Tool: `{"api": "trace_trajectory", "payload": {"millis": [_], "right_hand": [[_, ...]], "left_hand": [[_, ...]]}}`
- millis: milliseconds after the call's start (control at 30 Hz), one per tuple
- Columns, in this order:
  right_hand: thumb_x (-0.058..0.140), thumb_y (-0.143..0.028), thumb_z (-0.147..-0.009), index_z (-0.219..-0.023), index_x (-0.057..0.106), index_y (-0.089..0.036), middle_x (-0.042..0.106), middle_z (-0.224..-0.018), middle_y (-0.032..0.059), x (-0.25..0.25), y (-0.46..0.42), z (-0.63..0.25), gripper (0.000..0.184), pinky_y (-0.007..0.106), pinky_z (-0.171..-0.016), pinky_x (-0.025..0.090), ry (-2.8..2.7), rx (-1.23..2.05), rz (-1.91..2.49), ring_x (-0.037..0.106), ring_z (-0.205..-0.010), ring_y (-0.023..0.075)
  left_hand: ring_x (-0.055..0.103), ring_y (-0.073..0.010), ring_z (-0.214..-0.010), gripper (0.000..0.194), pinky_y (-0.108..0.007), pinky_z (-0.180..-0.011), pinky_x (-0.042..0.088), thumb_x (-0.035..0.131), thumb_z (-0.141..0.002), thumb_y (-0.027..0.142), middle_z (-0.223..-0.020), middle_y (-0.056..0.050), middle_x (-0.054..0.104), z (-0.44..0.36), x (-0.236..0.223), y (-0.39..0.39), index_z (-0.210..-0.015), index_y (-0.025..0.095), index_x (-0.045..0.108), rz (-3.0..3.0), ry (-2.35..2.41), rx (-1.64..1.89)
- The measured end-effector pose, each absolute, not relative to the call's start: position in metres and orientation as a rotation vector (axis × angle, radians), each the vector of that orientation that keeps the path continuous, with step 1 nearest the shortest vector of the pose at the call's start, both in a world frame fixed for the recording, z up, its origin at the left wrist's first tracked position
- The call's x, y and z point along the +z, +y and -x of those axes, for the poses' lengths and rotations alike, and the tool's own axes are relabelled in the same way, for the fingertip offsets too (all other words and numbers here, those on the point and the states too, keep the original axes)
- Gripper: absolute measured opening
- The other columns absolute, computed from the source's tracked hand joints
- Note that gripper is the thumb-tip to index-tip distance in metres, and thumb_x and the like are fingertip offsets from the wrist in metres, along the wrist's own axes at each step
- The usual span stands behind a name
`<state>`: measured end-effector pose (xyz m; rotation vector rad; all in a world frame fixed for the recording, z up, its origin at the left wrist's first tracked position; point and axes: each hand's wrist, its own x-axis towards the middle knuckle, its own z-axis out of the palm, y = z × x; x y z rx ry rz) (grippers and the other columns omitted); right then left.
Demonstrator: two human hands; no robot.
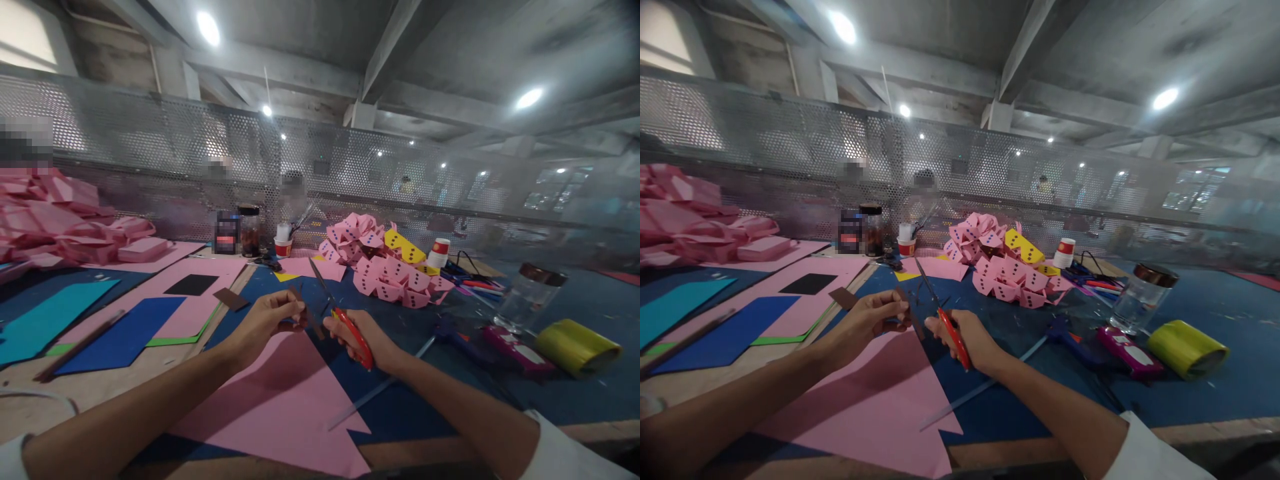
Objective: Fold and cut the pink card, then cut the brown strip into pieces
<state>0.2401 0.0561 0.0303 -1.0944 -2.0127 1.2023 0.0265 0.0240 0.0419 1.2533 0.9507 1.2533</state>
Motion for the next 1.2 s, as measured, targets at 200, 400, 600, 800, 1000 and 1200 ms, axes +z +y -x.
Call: {"api": "trace_trajectory", "payload": {"millis": [200, 400, 600, 800, 1000, 1200], "right_hand": [[0.062, -0.054, -0.078, -0.074, 0.057, -0.016, 0.047, -0.049, -0.0067, 0.043, 0.046, -0.238, 0.039, 0.016, -0.035, 0.03, -1.983, 1.407, 0.949, 0.04, -0.037, 0.0054], [0.066, -0.05, -0.077, -0.076, 0.056, -0.016, 0.049, -0.055, -0.0062, 0.049, 0.042, -0.239, 0.036, 0.016, -0.038, 0.029, -1.994, 1.429, 0.858, 0.039, -0.041, 0.004], [0.064, -0.052, -0.077, -0.074, 0.055, -0.016, 0.046, -0.052, -0.0067, 0.052, 0.041, -0.239, 0.037, 0.016, -0.037, 0.028, -1.981, 1.421, 0.892, 0.039, -0.04, 0.0045], [0.06, -0.051, -0.081, -0.075, 0.055, -0.017, 0.044, -0.046, -0.0082, 0.048, 0.043, -0.24, 0.035, 0.015, -0.034, 0.029, -1.961, 1.457, 0.863, 0.036, -0.035, 0.0047], [0.056, -0.052, -0.083, -0.072, 0.056, -0.016, 0.045, -0.044, -0.0073, 0.039, 0.05, -0.242, 0.038, 0.016, -0.034, 0.03, -1.935, 1.463, 0.855, 0.038, -0.034, 0.0058], [0.058, -0.056, -0.081, -0.073, 0.056, -0.016, 0.045, -0.045, -0.0075, 0.041, 0.049, -0.242, 0.041, 0.016, -0.035, 0.03, -1.926, 1.44, 0.846, 0.038, -0.035, 0.0054]], "left_hand": [[0.059, -0.0139, -0.067, 0.024, -0.028, -0.067, 0.049, 0.069, -0.078, 0.034, -0.068, -0.001, 0.06, -0.029, 0.046, 0.021, -0.066, 0.016, 0.058, -1.245, 1.01, 1.236], [0.06, -0.0146, -0.068, 0.023, -0.028, -0.069, 0.049, 0.071, -0.077, 0.035, -0.069, -0.002, 0.062, -0.03, 0.046, 0.021, -0.068, 0.016, 0.062, -1.24, 0.998, 1.22], [0.06, -0.0146, -0.071, 0.019, -0.029, -0.072, 0.05, 0.074, -0.075, 0.035, -0.074, -0.002, 0.064, -0.03, 0.044, 0.021, -0.08, 0.017, 0.069, -1.199, 0.974, 1.225], [0.061, -0.0147, -0.071, 0.019, -0.028, -0.072, 0.051, 0.074, -0.074, 0.034, -0.075, -0.003, 0.064, -0.029, 0.044, 0.021, -0.075, 0.016, 0.068, -1.182, 0.979, 1.249], [0.063, -0.0145, -0.074, 0.019, -0.028, -0.076, 0.052, 0.075, -0.073, 0.033, -0.082, -0.003, 0.066, -0.026, 0.041, 0.025, -0.073, 0.016, 0.066, -1.138, 0.982, 1.299], [0.063, -0.0147, -0.073, 0.022, -0.029, -0.076, 0.053, 0.077, -0.071, 0.034, -0.083, -0.003, 0.066, -0.027, 0.042, 0.024, -0.071, 0.016, 0.064, -1.124, 1.022, 1.334]]}}
